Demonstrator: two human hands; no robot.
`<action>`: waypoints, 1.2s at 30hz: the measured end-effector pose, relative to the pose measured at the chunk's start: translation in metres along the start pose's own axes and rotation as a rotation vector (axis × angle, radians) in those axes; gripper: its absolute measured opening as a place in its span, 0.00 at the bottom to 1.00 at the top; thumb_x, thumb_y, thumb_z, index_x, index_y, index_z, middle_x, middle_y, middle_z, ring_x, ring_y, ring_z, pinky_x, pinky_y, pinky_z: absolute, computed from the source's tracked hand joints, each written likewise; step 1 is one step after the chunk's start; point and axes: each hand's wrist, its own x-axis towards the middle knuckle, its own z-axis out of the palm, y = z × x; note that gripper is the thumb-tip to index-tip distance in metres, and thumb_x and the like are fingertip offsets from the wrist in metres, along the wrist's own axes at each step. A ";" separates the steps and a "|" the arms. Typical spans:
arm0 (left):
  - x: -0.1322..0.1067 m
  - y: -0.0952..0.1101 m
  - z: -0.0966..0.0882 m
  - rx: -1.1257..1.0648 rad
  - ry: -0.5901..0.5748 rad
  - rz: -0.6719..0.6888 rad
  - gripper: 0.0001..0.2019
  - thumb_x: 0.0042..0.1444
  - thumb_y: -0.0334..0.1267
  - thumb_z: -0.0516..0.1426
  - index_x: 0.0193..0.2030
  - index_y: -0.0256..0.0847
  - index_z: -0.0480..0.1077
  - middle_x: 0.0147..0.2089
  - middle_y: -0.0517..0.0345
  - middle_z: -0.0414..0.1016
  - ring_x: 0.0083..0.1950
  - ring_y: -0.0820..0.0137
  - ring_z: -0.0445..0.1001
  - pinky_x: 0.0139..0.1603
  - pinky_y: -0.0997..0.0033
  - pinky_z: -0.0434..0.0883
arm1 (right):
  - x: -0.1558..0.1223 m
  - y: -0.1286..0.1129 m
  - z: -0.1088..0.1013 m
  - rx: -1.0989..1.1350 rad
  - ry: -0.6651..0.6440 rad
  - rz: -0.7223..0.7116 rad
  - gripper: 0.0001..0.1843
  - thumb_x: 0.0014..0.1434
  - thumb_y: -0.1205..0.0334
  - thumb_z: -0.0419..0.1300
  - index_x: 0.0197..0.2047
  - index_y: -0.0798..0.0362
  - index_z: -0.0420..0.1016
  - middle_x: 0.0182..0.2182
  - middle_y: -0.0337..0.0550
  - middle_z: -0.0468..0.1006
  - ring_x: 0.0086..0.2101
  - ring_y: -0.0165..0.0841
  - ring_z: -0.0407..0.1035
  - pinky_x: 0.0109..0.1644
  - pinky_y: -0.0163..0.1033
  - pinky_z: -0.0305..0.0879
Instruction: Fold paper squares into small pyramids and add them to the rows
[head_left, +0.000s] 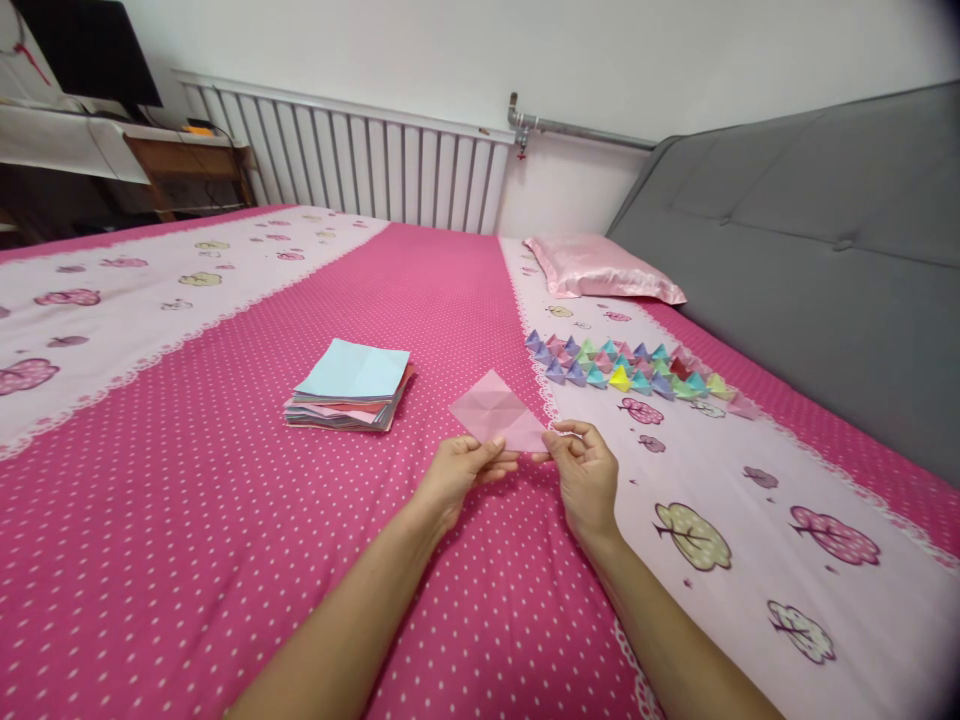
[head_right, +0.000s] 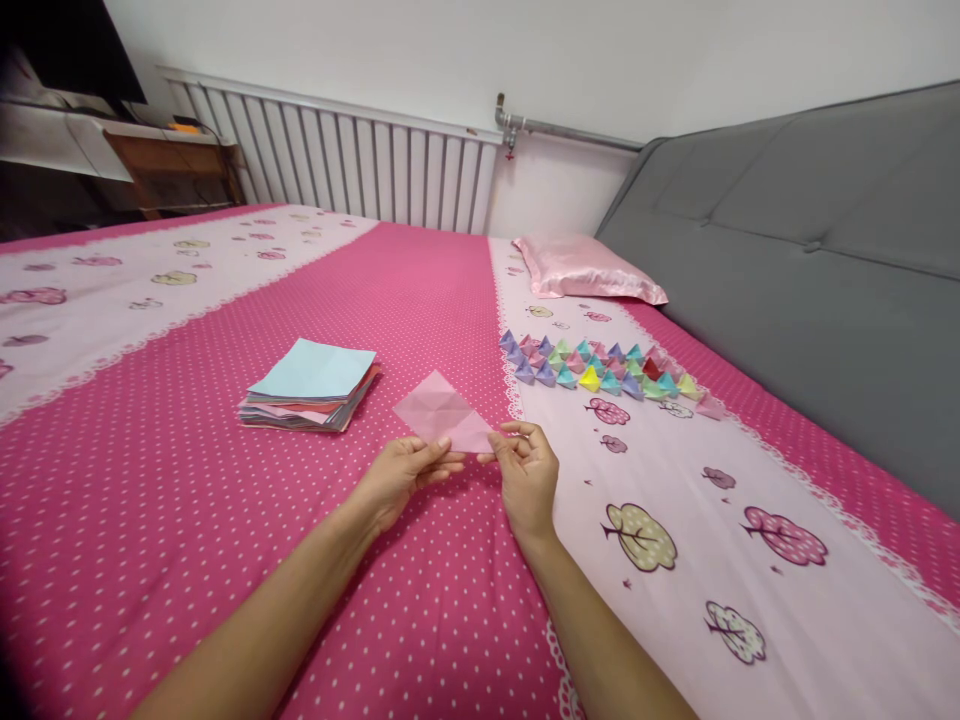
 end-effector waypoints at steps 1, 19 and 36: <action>0.000 0.000 -0.001 -0.004 0.034 0.007 0.07 0.48 0.34 0.62 0.27 0.29 0.74 0.33 0.43 0.79 0.29 0.74 0.76 0.30 0.82 0.71 | 0.000 0.000 0.000 -0.002 0.001 0.001 0.15 0.50 0.54 0.62 0.37 0.53 0.66 0.20 0.33 0.72 0.22 0.32 0.72 0.30 0.36 0.66; -0.004 0.001 0.001 0.238 0.044 0.122 0.12 0.39 0.40 0.66 0.20 0.31 0.73 0.20 0.52 0.74 0.20 0.78 0.66 0.24 0.78 0.63 | 0.002 0.003 -0.003 -0.014 -0.172 -0.004 0.11 0.49 0.55 0.62 0.30 0.55 0.74 0.25 0.38 0.75 0.26 0.29 0.66 0.32 0.35 0.64; -0.007 0.010 0.000 -0.094 -0.123 -0.042 0.05 0.51 0.28 0.57 0.36 0.33 0.72 0.39 0.46 0.78 0.32 0.73 0.77 0.27 0.82 0.70 | 0.004 0.005 -0.004 -0.098 -0.084 -0.063 0.10 0.51 0.57 0.62 0.34 0.53 0.76 0.28 0.38 0.75 0.29 0.31 0.67 0.36 0.37 0.63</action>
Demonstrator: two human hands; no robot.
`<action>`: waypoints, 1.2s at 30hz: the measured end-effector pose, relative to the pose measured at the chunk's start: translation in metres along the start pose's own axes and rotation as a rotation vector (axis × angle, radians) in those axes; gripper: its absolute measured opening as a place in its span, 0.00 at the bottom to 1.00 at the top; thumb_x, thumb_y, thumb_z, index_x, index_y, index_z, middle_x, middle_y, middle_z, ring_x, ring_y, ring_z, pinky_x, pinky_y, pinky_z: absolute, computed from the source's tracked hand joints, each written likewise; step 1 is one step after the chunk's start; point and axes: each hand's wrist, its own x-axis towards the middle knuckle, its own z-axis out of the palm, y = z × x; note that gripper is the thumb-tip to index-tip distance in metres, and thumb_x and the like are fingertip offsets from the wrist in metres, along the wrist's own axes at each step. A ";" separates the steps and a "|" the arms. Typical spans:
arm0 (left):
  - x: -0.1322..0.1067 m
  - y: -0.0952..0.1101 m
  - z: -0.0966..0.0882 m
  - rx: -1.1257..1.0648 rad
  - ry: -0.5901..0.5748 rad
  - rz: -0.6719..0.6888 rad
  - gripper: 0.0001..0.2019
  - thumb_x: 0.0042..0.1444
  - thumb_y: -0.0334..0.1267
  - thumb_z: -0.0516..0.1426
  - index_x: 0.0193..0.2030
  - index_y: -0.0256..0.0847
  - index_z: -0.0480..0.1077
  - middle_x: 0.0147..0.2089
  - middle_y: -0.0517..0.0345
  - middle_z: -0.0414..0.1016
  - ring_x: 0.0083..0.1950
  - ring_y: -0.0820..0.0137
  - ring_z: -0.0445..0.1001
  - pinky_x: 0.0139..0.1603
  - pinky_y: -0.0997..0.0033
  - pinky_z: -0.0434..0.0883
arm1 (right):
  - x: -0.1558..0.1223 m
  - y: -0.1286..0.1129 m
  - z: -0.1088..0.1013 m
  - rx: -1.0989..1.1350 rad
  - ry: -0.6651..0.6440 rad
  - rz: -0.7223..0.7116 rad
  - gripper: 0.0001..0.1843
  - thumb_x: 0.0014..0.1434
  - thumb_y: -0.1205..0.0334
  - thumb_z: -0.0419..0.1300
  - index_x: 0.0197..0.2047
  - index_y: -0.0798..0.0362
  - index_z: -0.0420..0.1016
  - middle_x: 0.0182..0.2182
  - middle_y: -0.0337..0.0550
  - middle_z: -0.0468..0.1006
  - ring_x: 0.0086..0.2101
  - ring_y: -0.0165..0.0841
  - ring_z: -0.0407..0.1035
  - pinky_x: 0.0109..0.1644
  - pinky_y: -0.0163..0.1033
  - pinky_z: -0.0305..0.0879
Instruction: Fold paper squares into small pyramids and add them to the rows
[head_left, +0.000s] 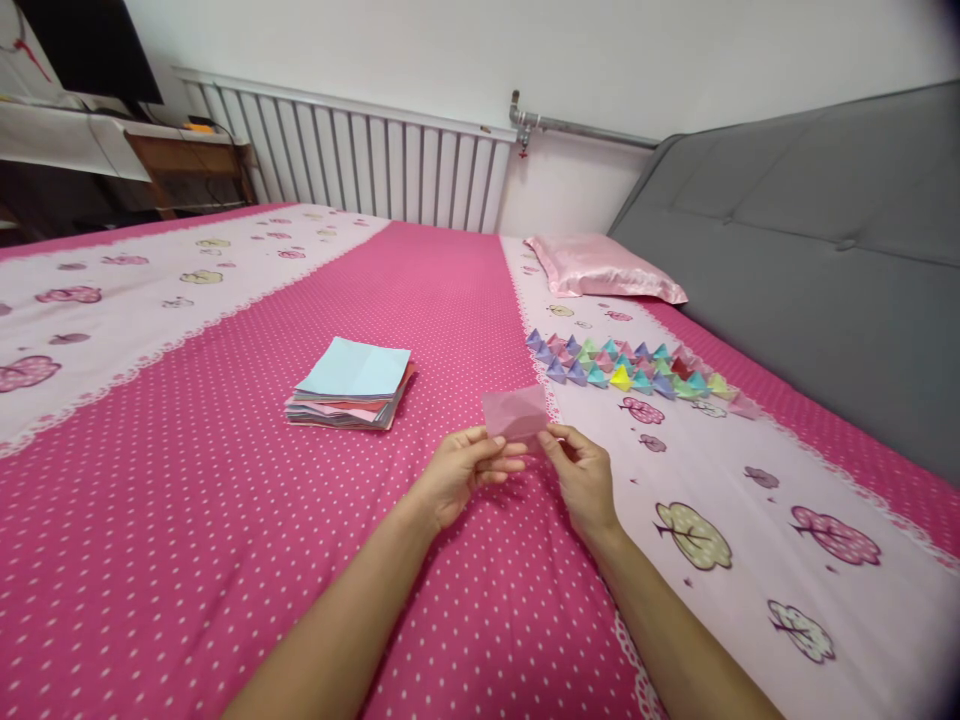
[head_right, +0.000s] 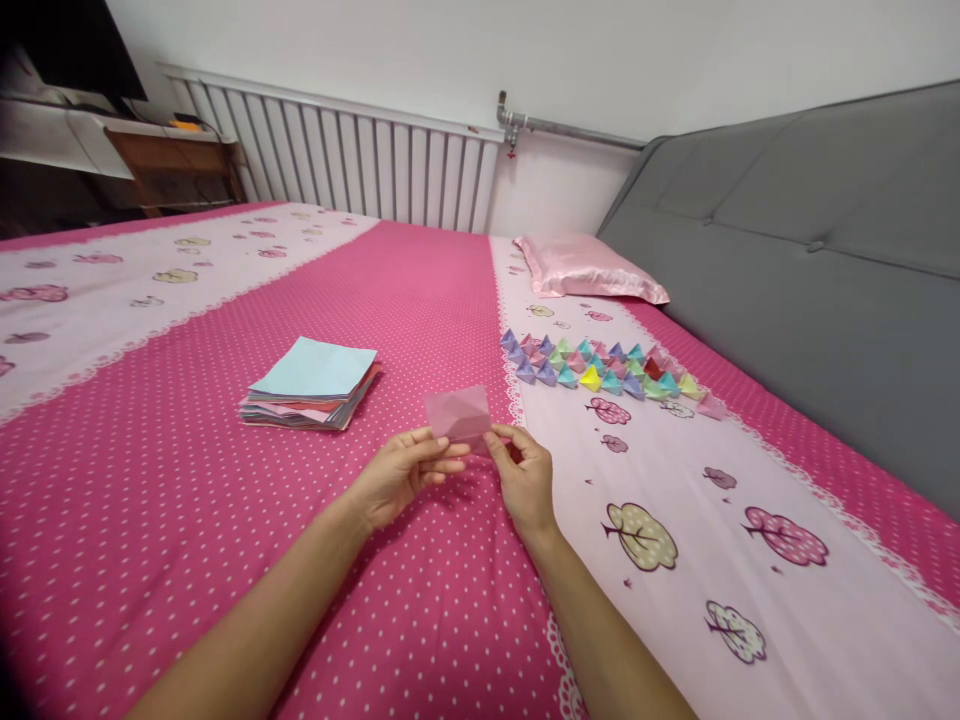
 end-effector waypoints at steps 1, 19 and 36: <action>-0.002 0.002 0.001 -0.028 -0.048 -0.002 0.08 0.51 0.27 0.56 0.39 0.33 0.72 0.43 0.46 0.77 0.36 0.72 0.77 0.30 0.82 0.71 | 0.000 -0.001 0.000 0.022 -0.013 0.014 0.10 0.51 0.57 0.61 0.35 0.53 0.76 0.28 0.39 0.75 0.28 0.31 0.68 0.35 0.37 0.64; -0.004 0.002 0.000 0.037 -0.106 -0.042 0.14 0.44 0.40 0.61 0.35 0.31 0.76 0.36 0.48 0.76 0.34 0.71 0.71 0.34 0.75 0.67 | -0.004 -0.005 -0.003 0.201 -0.291 -0.031 0.07 0.55 0.64 0.57 0.36 0.50 0.76 0.41 0.42 0.76 0.43 0.35 0.69 0.48 0.41 0.63; 0.004 0.002 -0.003 0.059 0.046 0.160 0.23 0.43 0.22 0.53 0.48 0.32 0.72 0.43 0.48 0.77 0.35 0.74 0.72 0.37 0.78 0.65 | -0.001 -0.009 -0.004 -0.230 -0.120 -0.367 0.18 0.49 0.74 0.57 0.42 0.46 0.74 0.54 0.44 0.62 0.54 0.39 0.59 0.58 0.50 0.56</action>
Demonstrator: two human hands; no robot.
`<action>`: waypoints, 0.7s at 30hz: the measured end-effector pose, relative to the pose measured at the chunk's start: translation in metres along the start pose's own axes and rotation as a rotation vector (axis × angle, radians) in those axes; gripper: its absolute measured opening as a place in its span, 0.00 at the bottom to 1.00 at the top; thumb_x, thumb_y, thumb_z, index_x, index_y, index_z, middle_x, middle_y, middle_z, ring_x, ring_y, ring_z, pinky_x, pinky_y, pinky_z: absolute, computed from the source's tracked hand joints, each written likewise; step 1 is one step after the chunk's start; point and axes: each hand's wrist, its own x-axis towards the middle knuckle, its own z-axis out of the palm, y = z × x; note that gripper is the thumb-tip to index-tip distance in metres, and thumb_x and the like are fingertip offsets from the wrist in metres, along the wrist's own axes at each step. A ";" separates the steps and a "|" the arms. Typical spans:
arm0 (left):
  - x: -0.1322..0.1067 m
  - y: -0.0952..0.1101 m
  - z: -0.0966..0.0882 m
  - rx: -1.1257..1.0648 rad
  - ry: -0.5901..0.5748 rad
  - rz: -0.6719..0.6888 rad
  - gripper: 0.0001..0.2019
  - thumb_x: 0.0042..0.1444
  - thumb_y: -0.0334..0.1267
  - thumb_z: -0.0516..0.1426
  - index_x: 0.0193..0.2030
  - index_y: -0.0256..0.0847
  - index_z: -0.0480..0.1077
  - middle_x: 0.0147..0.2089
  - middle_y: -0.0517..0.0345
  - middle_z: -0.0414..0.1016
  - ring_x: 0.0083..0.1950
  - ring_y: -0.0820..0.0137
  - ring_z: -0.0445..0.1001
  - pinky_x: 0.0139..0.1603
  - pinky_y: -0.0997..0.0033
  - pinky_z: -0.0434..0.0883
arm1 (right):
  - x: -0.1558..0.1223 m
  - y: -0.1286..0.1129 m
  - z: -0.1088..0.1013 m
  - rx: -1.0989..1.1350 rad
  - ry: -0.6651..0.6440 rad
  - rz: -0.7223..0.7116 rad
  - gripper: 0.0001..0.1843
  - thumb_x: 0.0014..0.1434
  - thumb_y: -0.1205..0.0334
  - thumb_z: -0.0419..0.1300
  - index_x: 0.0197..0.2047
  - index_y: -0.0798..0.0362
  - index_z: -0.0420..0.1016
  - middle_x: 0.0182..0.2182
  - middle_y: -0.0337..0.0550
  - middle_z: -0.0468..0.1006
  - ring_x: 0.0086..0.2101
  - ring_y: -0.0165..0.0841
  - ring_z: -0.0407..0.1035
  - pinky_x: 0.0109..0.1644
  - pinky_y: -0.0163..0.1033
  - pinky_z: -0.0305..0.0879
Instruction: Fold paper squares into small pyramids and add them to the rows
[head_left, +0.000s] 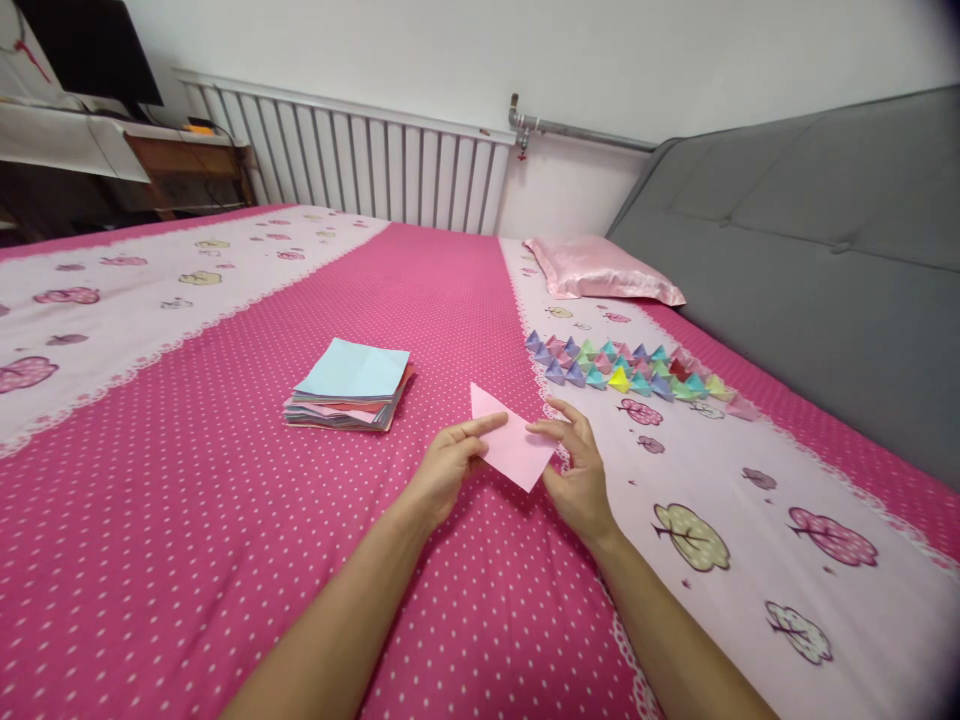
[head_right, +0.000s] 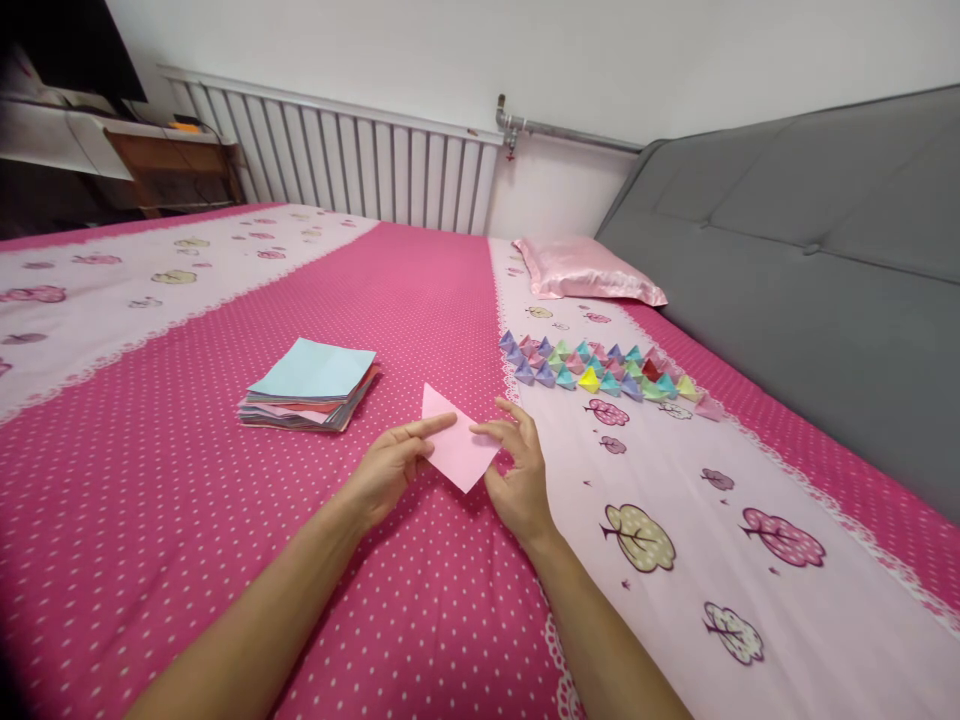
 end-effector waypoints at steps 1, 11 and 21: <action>0.000 0.000 0.000 0.017 -0.001 0.009 0.23 0.43 0.22 0.53 0.49 0.32 0.72 0.43 0.48 0.77 0.35 0.74 0.72 0.37 0.78 0.65 | 0.000 0.000 0.000 -0.012 0.000 -0.020 0.18 0.49 0.74 0.57 0.41 0.46 0.74 0.54 0.43 0.62 0.52 0.38 0.60 0.57 0.50 0.56; -0.005 0.004 0.001 0.108 -0.043 -0.010 0.29 0.38 0.19 0.48 0.49 0.34 0.72 0.36 0.52 0.78 0.27 0.78 0.68 0.33 0.78 0.64 | 0.003 0.006 -0.006 -0.050 -0.164 -0.044 0.11 0.50 0.68 0.61 0.35 0.43 0.79 0.56 0.40 0.62 0.54 0.39 0.58 0.57 0.50 0.56; -0.007 0.001 -0.001 0.119 -0.158 0.013 0.25 0.42 0.28 0.62 0.51 0.39 0.70 0.46 0.47 0.75 0.35 0.74 0.74 0.36 0.76 0.66 | 0.004 -0.001 -0.003 0.155 -0.175 0.105 0.07 0.54 0.58 0.60 0.33 0.49 0.78 0.37 0.43 0.74 0.39 0.35 0.69 0.45 0.41 0.64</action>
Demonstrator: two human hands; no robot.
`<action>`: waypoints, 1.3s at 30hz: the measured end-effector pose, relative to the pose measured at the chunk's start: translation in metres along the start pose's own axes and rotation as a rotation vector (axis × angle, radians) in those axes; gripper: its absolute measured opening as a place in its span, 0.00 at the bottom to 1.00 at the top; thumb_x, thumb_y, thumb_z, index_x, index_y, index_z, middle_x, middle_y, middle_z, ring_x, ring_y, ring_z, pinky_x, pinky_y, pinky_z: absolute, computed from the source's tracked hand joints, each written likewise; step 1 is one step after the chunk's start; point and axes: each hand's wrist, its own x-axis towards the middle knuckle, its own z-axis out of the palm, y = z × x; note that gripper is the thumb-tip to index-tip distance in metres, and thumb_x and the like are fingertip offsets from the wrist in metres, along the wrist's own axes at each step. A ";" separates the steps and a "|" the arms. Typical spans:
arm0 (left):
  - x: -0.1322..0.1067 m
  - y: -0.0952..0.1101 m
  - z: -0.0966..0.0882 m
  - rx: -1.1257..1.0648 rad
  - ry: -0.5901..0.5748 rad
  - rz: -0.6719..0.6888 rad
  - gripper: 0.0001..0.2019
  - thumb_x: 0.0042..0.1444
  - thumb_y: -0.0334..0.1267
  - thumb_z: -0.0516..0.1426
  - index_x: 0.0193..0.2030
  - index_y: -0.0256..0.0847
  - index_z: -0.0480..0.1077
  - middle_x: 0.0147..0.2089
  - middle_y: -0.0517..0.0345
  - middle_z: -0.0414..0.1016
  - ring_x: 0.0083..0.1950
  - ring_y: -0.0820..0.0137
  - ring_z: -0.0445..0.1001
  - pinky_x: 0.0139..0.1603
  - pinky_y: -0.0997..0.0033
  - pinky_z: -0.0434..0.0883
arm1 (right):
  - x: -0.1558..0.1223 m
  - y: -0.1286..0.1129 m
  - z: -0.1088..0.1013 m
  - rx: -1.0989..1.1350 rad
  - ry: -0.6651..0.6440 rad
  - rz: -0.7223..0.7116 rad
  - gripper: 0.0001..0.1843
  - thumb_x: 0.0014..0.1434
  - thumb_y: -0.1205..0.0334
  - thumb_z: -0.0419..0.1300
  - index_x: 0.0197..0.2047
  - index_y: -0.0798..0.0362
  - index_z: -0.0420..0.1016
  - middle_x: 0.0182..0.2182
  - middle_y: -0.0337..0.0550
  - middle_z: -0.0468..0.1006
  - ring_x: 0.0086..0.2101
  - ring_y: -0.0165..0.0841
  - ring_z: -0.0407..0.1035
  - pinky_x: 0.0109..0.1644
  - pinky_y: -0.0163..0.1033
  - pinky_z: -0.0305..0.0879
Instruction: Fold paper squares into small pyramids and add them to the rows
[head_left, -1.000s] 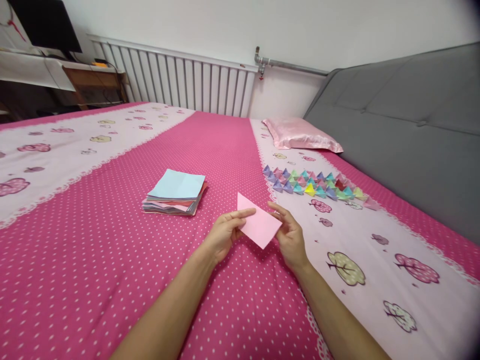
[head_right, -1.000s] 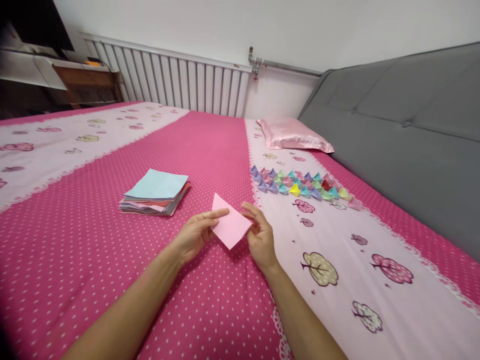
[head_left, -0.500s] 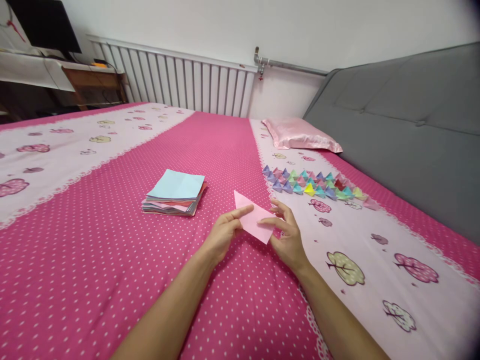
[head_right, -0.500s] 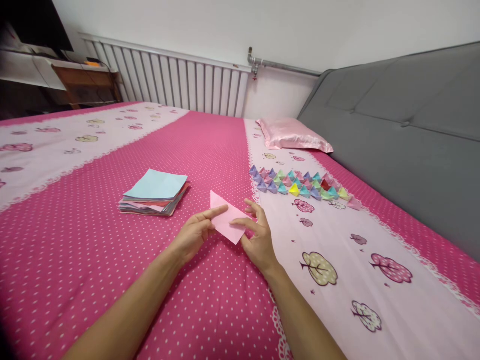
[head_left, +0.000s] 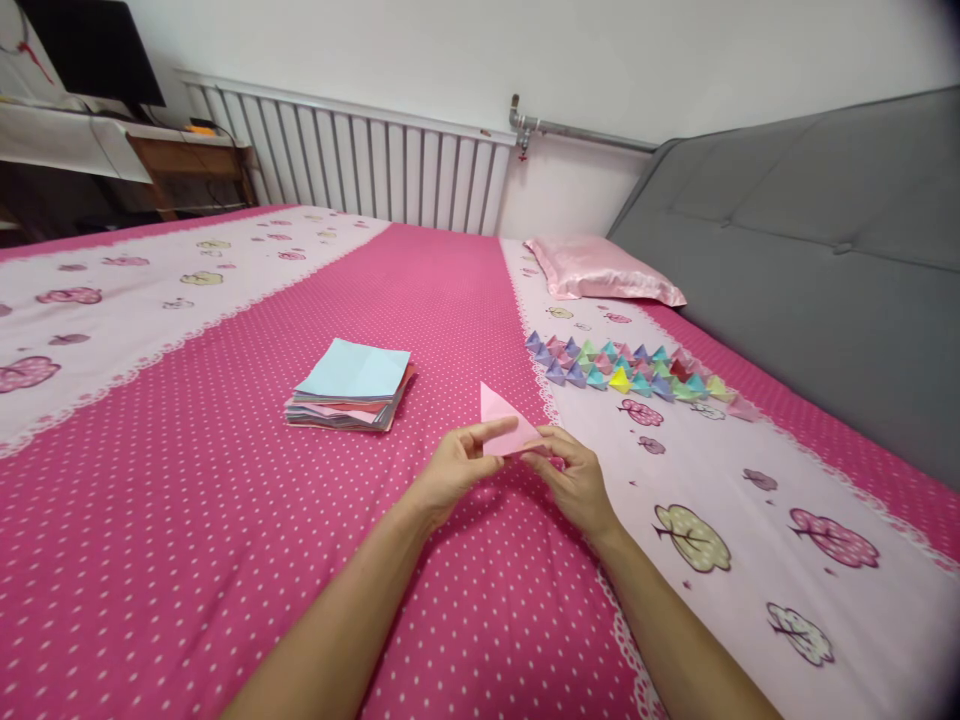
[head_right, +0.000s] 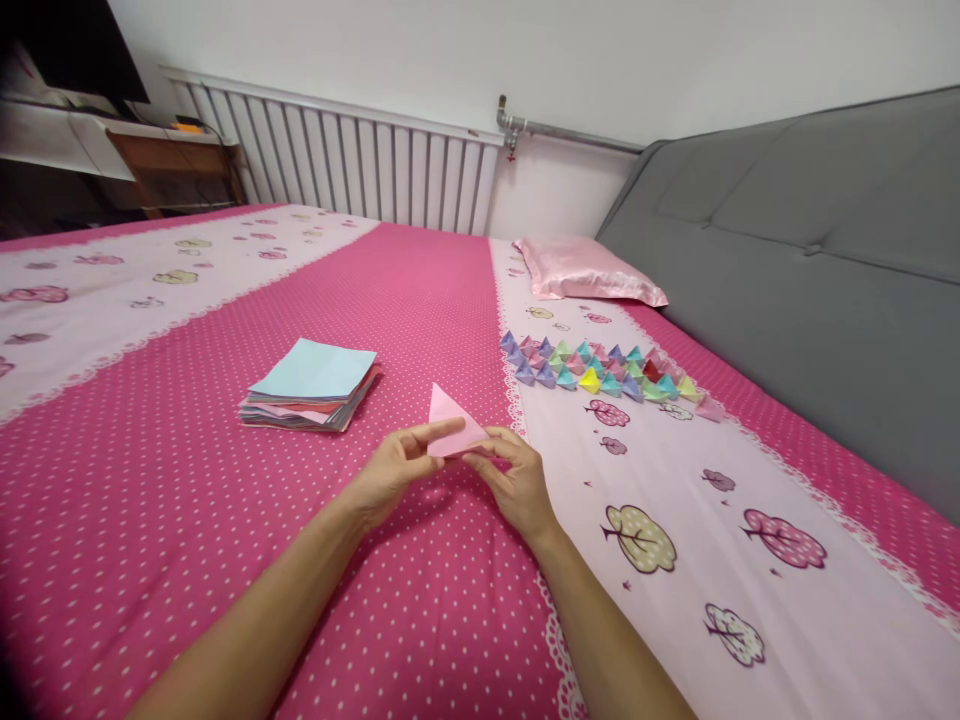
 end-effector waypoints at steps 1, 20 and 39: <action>0.000 -0.001 0.000 -0.002 0.001 0.011 0.25 0.42 0.30 0.63 0.51 0.38 0.70 0.48 0.46 0.74 0.38 0.72 0.74 0.39 0.76 0.66 | -0.001 0.000 0.001 -0.003 0.026 0.022 0.07 0.54 0.57 0.60 0.32 0.51 0.77 0.34 0.42 0.74 0.37 0.35 0.69 0.43 0.40 0.64; 0.005 -0.005 0.009 0.135 0.136 0.104 0.38 0.42 0.37 0.65 0.61 0.36 0.58 0.22 0.59 0.75 0.24 0.75 0.72 0.28 0.77 0.67 | -0.005 -0.006 0.013 0.160 0.407 0.238 0.18 0.45 0.58 0.65 0.38 0.53 0.67 0.28 0.37 0.70 0.28 0.28 0.66 0.30 0.32 0.64; 0.008 -0.009 0.004 0.114 0.022 -0.027 0.15 0.38 0.42 0.66 0.26 0.30 0.76 0.24 0.48 0.77 0.22 0.74 0.72 0.25 0.77 0.67 | -0.006 -0.004 0.015 0.289 0.252 0.373 0.11 0.45 0.56 0.66 0.24 0.56 0.75 0.19 0.37 0.74 0.21 0.28 0.66 0.28 0.34 0.64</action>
